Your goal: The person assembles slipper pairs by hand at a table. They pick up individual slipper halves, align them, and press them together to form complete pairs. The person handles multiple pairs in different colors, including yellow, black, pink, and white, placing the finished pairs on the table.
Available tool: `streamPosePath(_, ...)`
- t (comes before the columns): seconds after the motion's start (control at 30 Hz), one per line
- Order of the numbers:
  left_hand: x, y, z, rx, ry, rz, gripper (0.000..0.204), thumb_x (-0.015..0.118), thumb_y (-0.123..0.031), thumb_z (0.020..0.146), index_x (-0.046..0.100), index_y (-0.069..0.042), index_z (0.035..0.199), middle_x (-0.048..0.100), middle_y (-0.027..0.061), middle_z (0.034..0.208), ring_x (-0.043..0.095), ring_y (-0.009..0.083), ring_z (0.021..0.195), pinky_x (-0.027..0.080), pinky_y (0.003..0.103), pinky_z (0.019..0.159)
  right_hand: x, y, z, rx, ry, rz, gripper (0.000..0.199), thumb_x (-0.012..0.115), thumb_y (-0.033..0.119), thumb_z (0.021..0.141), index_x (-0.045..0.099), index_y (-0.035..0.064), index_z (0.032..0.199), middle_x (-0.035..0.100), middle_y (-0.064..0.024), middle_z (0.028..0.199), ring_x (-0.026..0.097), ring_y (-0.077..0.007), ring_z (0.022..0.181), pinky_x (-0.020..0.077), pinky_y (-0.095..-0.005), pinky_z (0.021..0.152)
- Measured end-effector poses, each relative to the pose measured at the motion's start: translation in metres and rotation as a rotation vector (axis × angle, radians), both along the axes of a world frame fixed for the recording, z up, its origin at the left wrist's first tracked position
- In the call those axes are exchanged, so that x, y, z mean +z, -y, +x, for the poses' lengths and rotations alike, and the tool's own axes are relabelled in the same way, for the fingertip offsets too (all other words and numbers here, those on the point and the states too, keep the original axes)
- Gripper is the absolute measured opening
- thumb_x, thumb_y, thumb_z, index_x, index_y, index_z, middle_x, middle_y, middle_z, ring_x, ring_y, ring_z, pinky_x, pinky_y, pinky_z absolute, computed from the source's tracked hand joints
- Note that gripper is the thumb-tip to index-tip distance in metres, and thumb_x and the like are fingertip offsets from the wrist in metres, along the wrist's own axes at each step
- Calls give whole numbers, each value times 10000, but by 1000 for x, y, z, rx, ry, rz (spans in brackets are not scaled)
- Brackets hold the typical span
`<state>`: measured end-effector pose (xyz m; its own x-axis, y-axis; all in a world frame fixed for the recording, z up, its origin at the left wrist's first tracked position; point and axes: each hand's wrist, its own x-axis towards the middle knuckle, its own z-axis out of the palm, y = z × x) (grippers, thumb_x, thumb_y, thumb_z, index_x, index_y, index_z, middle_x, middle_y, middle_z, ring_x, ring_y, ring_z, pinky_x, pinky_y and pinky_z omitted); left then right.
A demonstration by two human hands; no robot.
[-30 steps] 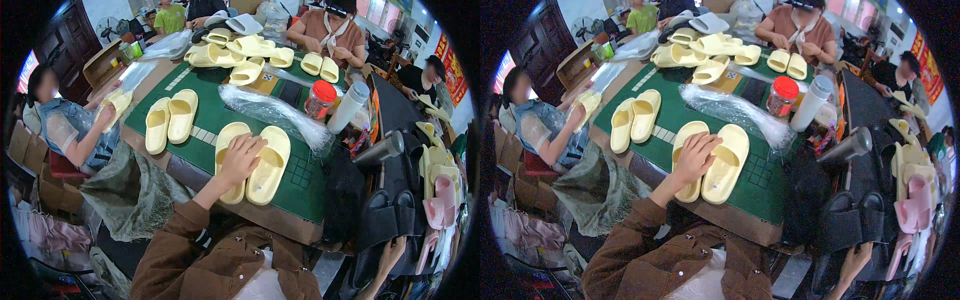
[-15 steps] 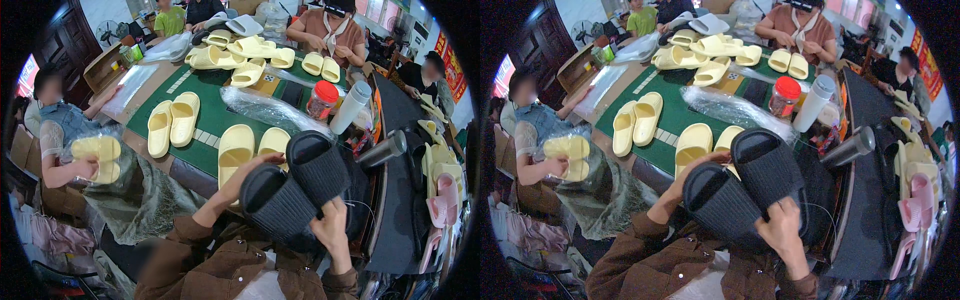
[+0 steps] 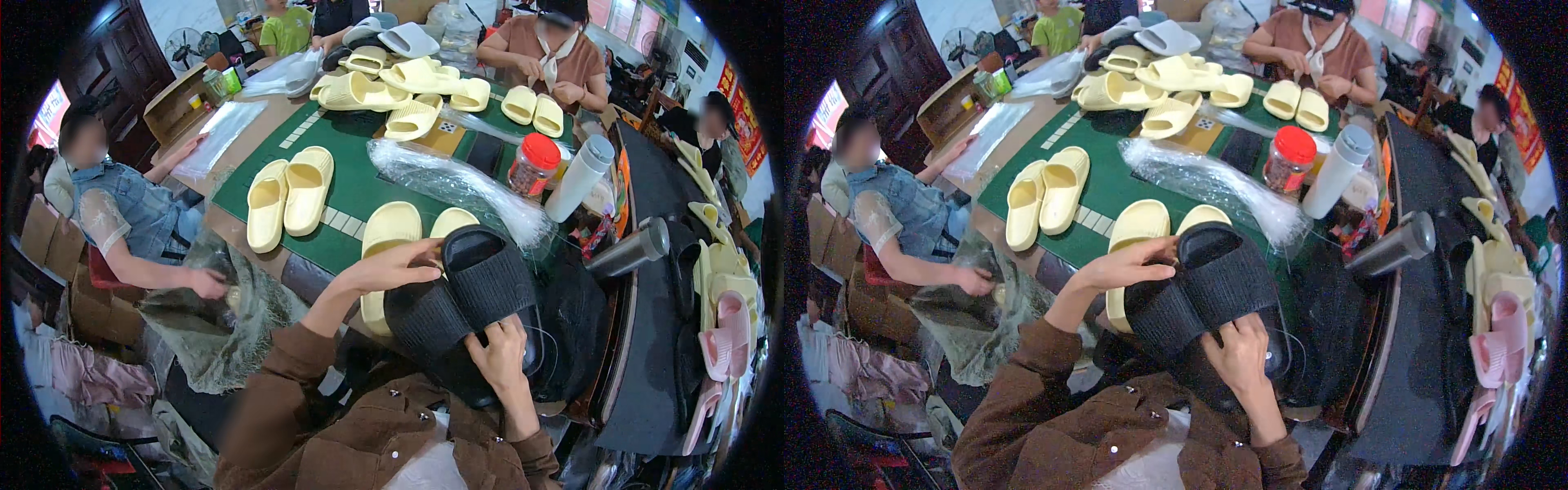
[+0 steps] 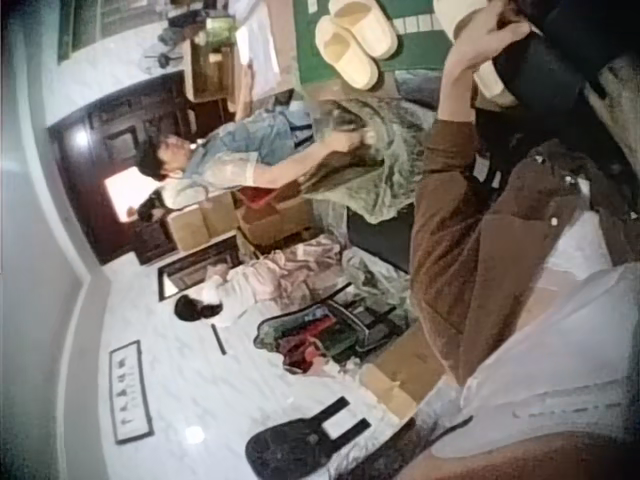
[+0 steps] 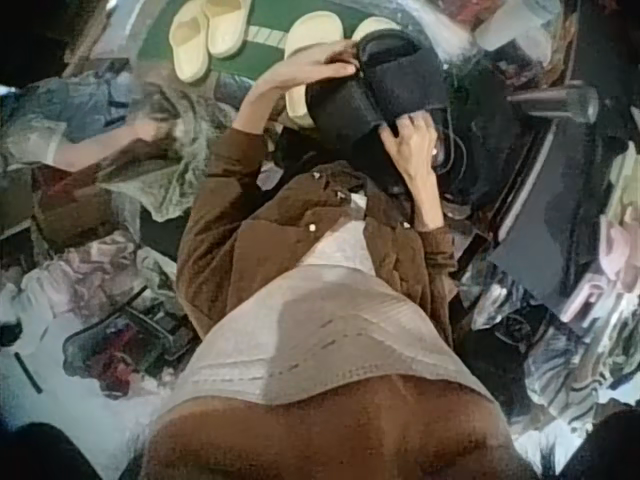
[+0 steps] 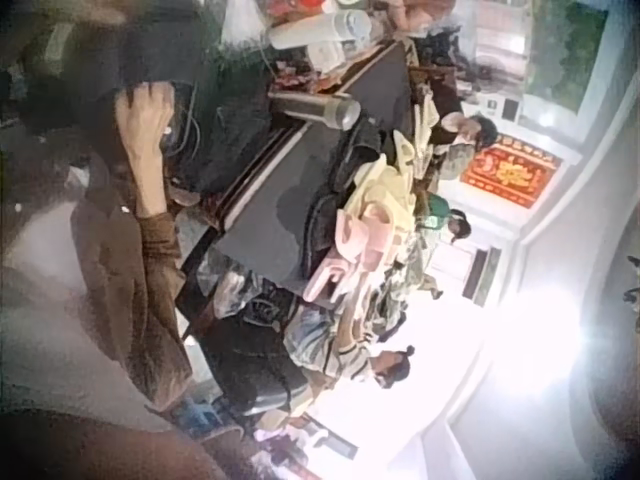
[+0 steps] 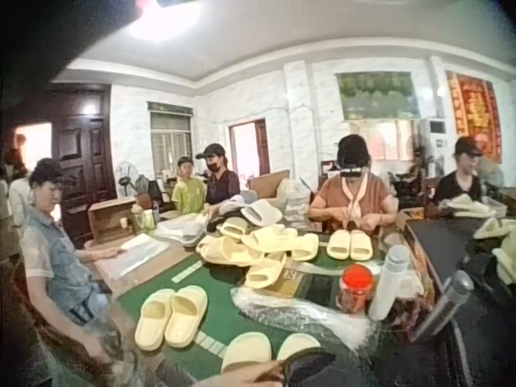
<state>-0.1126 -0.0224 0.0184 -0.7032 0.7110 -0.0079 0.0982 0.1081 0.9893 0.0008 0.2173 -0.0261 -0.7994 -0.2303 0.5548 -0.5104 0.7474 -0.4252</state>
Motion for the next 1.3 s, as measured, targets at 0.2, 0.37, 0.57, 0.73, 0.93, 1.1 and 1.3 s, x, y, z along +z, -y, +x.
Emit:
streamPosePath(0.2,-1,-8,-19,-53,65,-66,241,663,-103,899,612,-3,1112,643,23,1005,554,88,948,447,257,867,6,-7,-6,55,19,-103,297,819,210,699,663,-39,747,637,-202,837,610,-398,792,503,-455,731)
streamPosePath(0.37,-5,-13,-21,-95,101,9,292,677,-66,881,595,-8,1155,631,13,1073,582,107,971,461,282,913,3,-18,-5,79,59,-147,261,799,201,757,690,-35,786,663,-188,833,635,-375,802,511,-430,727)
streamPosePath(0.57,-3,-10,-26,-31,148,-24,194,599,-97,923,606,-9,1096,631,-3,996,575,87,919,455,253,853,16,-24,-1,92,77,-86,266,796,184,759,654,-26,678,645,-189,771,632,-360,724,511,-416,664)
streamPosePath(0.73,-8,-19,-22,211,67,153,126,537,-89,951,609,-13,1020,605,-16,918,559,73,870,447,227,809,21,-19,-2,77,55,-127,286,796,170,754,623,-26,638,613,-178,717,618,-346,681,499,-416,630)
streamPosePath(0.93,5,-22,-12,393,-85,219,147,533,-102,970,617,-12,1049,617,24,986,572,97,939,441,258,872,11,-16,2,-60,207,-264,255,785,152,769,622,-38,723,583,-186,738,597,-366,688,482,-436,635)
streamPosePath(1.1,6,-17,18,327,-447,-54,211,564,-74,933,639,-12,1120,642,83,1082,595,178,1063,447,295,936,7,-16,-4,-9,199,-291,439,807,186,754,619,-51,1071,619,-232,1023,620,-408,926,509,-425,791)
streamPosePath(1.3,-3,-3,32,333,-398,-119,214,574,-49,912,654,-20,1108,643,103,1064,616,213,1010,484,325,886,4,-11,-16,-45,286,-171,499,815,230,727,630,-65,1083,625,-245,1058,619,-429,978,515,-446,835)
